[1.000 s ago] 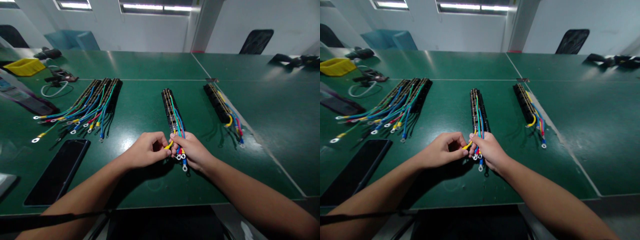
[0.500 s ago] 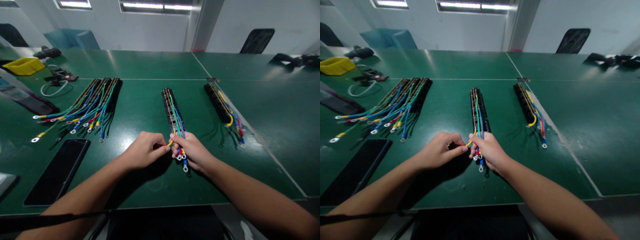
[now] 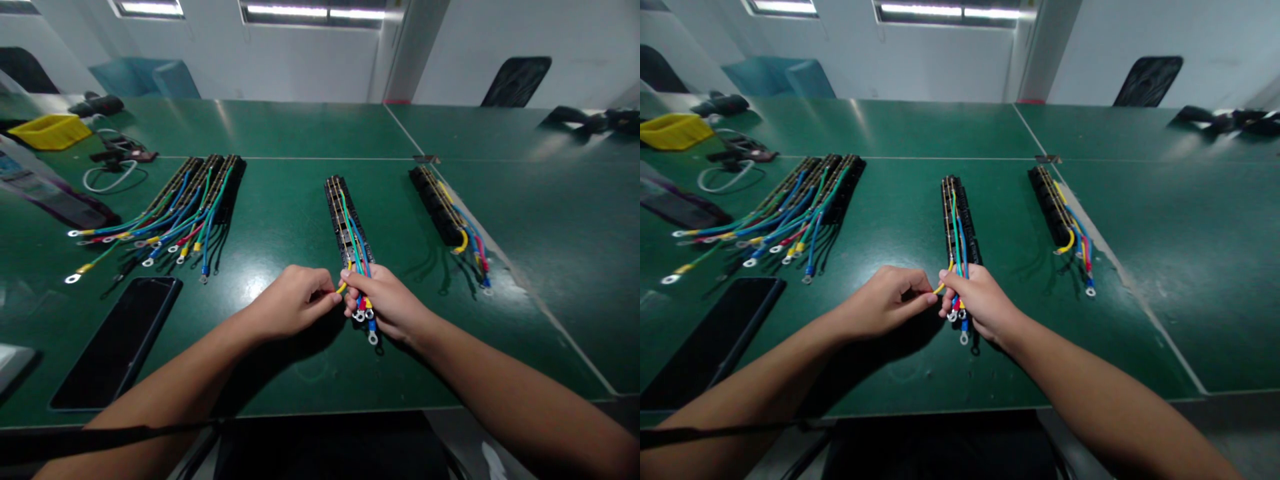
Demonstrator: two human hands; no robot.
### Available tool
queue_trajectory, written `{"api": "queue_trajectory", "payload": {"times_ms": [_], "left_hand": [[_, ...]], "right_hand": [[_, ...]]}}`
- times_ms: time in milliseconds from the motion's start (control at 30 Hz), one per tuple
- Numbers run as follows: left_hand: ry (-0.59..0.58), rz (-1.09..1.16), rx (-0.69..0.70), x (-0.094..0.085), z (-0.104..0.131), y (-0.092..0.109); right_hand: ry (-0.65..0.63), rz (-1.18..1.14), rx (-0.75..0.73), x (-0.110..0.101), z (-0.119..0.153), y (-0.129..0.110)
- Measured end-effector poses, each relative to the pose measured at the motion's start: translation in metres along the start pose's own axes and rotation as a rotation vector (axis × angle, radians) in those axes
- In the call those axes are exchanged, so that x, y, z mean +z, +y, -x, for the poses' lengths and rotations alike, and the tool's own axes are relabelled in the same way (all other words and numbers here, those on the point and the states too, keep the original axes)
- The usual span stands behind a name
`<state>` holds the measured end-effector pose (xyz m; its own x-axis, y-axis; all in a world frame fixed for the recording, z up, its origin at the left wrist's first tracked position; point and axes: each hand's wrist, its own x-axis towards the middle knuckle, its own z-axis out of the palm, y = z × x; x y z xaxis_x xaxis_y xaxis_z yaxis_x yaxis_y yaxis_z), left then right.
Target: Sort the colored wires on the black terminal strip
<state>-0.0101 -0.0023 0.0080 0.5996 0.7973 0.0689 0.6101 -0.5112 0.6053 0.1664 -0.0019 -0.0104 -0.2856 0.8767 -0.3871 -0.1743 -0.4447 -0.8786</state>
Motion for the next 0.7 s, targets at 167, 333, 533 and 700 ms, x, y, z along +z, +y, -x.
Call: {"api": "queue_trajectory", "payload": {"times_ms": [167, 333, 533, 700], "left_hand": [[0.018, 0.055, -0.030, 0.0019, -0.0011, -0.0029], [0.012, 0.063, -0.034, 0.0013, -0.0014, -0.0018], [-0.001, 0.002, 0.006, -0.0003, -0.0010, 0.0023], [0.009, 0.058, -0.035, 0.0008, -0.0007, -0.0012]], "right_hand": [[-0.007, 0.001, 0.008, -0.0008, 0.0005, -0.0014], [-0.004, 0.005, 0.023, -0.0018, 0.0013, -0.0010], [0.006, 0.022, 0.024, -0.0009, 0.0010, -0.0010], [-0.002, 0.007, 0.030, -0.0011, 0.0011, -0.0016]]}}
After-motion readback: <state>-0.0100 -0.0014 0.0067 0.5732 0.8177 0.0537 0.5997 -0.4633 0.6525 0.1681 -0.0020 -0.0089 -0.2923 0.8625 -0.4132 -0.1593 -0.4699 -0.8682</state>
